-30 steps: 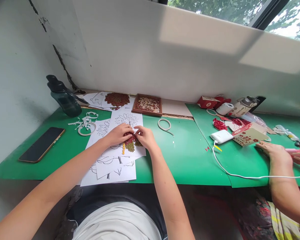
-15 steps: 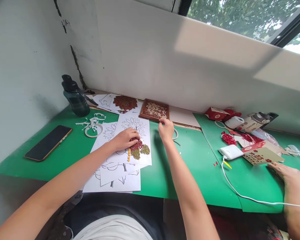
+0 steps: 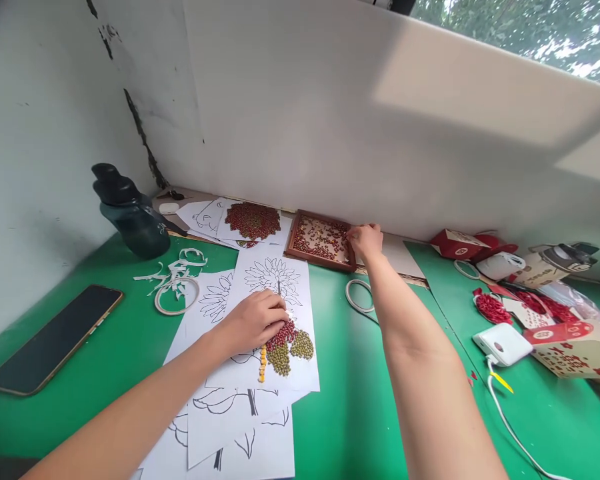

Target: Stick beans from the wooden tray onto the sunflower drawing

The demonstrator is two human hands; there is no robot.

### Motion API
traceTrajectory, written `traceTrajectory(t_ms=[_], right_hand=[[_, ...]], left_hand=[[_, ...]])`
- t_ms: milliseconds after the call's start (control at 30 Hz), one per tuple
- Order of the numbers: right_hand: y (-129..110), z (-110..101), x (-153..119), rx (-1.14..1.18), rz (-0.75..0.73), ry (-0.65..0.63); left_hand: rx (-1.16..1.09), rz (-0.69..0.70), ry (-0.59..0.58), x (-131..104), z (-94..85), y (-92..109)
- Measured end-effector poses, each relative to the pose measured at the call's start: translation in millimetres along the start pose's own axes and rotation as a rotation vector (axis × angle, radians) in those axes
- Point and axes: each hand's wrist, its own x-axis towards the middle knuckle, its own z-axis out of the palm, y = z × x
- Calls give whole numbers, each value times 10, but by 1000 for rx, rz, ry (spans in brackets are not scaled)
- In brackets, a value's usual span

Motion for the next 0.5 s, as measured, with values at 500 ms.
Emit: traceTrajectory(t_ms=[500], right_hand=[[-109, -98, 208, -348, -681, -173]], left_hand=[[43, 15, -13, 18, 5, 42]])
